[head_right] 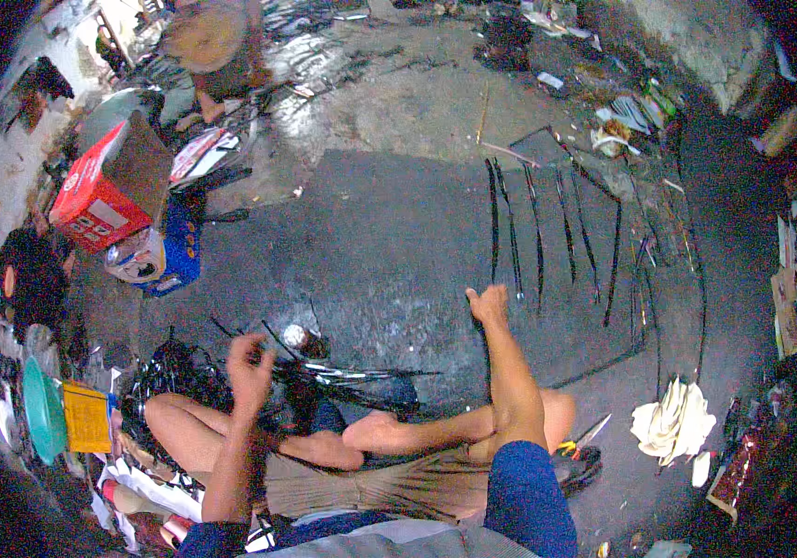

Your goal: The person sits on the floor and repeatedly strips the outer insulation from black wires using a small handheld tool. They place the stripped wires on the floor in a neat row and continue processing additional wires from a pile nearby.

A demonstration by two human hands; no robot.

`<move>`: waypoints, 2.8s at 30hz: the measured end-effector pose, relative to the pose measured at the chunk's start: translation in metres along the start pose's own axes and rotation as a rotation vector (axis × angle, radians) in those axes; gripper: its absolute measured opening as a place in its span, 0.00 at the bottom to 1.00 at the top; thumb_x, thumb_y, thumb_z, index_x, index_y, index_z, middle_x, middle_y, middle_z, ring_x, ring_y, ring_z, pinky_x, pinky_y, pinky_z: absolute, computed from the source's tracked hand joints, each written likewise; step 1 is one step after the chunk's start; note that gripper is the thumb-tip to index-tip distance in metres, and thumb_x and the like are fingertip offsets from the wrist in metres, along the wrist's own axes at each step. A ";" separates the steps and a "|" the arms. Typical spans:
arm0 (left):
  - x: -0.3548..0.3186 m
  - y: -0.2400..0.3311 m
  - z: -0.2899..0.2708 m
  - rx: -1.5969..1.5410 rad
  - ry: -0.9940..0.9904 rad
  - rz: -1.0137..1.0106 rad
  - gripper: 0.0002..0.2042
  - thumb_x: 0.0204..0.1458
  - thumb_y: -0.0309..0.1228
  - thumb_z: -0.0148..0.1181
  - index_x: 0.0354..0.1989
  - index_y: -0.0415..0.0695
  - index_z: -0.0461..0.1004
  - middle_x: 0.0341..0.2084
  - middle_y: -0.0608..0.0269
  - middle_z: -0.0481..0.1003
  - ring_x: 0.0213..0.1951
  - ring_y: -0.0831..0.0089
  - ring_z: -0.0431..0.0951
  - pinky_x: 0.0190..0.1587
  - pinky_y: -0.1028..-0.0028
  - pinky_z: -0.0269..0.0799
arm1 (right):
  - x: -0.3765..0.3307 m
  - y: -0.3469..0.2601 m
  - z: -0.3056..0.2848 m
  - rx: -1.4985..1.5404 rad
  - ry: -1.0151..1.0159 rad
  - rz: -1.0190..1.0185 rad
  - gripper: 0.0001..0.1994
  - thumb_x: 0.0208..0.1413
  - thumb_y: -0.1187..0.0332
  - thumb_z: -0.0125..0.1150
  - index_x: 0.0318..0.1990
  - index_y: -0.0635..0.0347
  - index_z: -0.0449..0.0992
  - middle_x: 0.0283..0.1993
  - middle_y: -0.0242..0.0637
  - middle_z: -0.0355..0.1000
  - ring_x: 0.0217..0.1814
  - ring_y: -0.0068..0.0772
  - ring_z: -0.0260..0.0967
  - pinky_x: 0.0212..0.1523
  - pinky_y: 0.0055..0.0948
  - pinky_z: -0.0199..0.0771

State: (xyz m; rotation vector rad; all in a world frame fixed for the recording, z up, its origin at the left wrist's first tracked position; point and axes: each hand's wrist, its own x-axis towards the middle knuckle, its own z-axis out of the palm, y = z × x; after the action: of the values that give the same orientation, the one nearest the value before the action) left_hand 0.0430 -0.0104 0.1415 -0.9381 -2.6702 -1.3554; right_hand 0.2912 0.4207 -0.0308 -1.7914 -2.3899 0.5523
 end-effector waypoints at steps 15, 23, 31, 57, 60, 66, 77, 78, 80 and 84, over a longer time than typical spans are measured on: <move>-0.057 0.091 0.153 -0.928 -0.345 -0.752 0.15 0.51 0.29 0.72 0.43 0.36 0.75 0.29 0.60 0.81 0.31 0.75 0.80 0.32 0.77 0.76 | -0.212 -0.118 -0.097 1.358 -0.816 0.317 0.28 0.64 0.45 0.55 0.59 0.59 0.75 0.56 0.30 0.75 0.56 0.27 0.68 0.57 0.34 0.67; -0.061 0.068 0.084 -0.606 -0.184 -0.401 0.05 0.50 0.24 0.66 0.34 0.38 0.81 0.26 0.62 0.81 0.27 0.77 0.80 0.33 0.76 0.77 | -0.258 -0.138 -0.082 0.999 -0.441 -0.260 0.24 0.58 0.65 0.63 0.62 0.57 0.72 0.60 0.41 0.72 0.64 0.40 0.67 0.64 0.38 0.65; -0.030 0.115 -0.005 -0.578 -0.107 -0.128 0.05 0.49 0.24 0.66 0.34 0.38 0.82 0.28 0.64 0.82 0.30 0.80 0.80 0.34 0.78 0.76 | -0.263 -0.212 -0.150 0.771 -0.341 -1.020 0.26 0.48 0.74 0.70 0.58 0.60 0.75 0.48 0.44 0.77 0.48 0.41 0.77 0.52 0.32 0.76; -0.037 0.104 0.005 -1.575 -0.073 -0.554 0.09 0.58 0.22 0.61 0.46 0.38 0.78 0.37 0.60 0.81 0.40 0.74 0.81 0.47 0.74 0.77 | -0.280 -0.249 -0.175 0.815 0.012 -1.004 0.11 0.47 0.75 0.72 0.40 0.61 0.84 0.30 0.39 0.78 0.30 0.34 0.76 0.31 0.30 0.75; -0.035 0.108 0.002 -1.589 -0.045 -0.512 0.06 0.57 0.22 0.63 0.42 0.37 0.79 0.37 0.59 0.81 0.39 0.73 0.81 0.46 0.74 0.77 | -0.281 -0.253 -0.182 0.818 0.039 -1.051 0.09 0.49 0.75 0.72 0.40 0.61 0.84 0.30 0.39 0.78 0.29 0.33 0.76 0.29 0.30 0.74; -0.020 0.108 -0.020 -1.496 -0.020 -0.393 0.03 0.55 0.21 0.65 0.36 0.38 0.79 0.32 0.64 0.79 0.33 0.77 0.77 0.40 0.77 0.74 | -0.297 -0.261 -0.198 0.730 0.056 -1.082 0.07 0.48 0.76 0.73 0.36 0.62 0.84 0.27 0.39 0.78 0.25 0.31 0.74 0.26 0.26 0.71; 0.043 0.044 -0.079 -1.286 0.202 -0.376 0.02 0.55 0.23 0.64 0.35 0.39 0.79 0.28 0.64 0.78 0.27 0.77 0.75 0.33 0.76 0.72 | -0.314 -0.243 -0.204 0.593 0.151 -1.294 0.09 0.47 0.75 0.74 0.37 0.62 0.84 0.26 0.39 0.77 0.23 0.32 0.74 0.23 0.28 0.71; 0.049 0.030 -0.087 -1.284 0.237 -0.395 0.02 0.55 0.23 0.64 0.35 0.39 0.79 0.28 0.64 0.78 0.27 0.77 0.75 0.33 0.76 0.72 | -0.316 -0.239 -0.204 0.593 0.151 -1.304 0.08 0.47 0.75 0.74 0.37 0.62 0.84 0.26 0.39 0.78 0.23 0.32 0.74 0.23 0.28 0.71; 0.058 0.007 -0.095 -1.254 0.284 -0.455 0.03 0.56 0.24 0.64 0.36 0.39 0.78 0.27 0.65 0.77 0.26 0.77 0.75 0.33 0.77 0.72 | -0.318 -0.219 -0.190 0.615 0.021 -1.144 0.08 0.47 0.74 0.74 0.36 0.62 0.84 0.26 0.39 0.78 0.23 0.33 0.75 0.23 0.28 0.71; 0.078 -0.058 -0.108 -1.171 0.391 -0.603 0.03 0.55 0.26 0.65 0.33 0.42 0.78 0.24 0.67 0.75 0.23 0.78 0.74 0.24 0.79 0.68 | -0.318 -0.183 -0.189 0.495 -0.009 -1.145 0.07 0.47 0.72 0.74 0.35 0.62 0.84 0.27 0.38 0.78 0.24 0.34 0.75 0.23 0.29 0.73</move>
State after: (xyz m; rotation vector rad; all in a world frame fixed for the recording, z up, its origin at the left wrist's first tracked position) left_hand -0.0787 -0.0764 0.1873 0.2823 -1.7376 -2.9040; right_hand 0.2767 0.1185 0.2499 -0.1187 -2.4532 0.8190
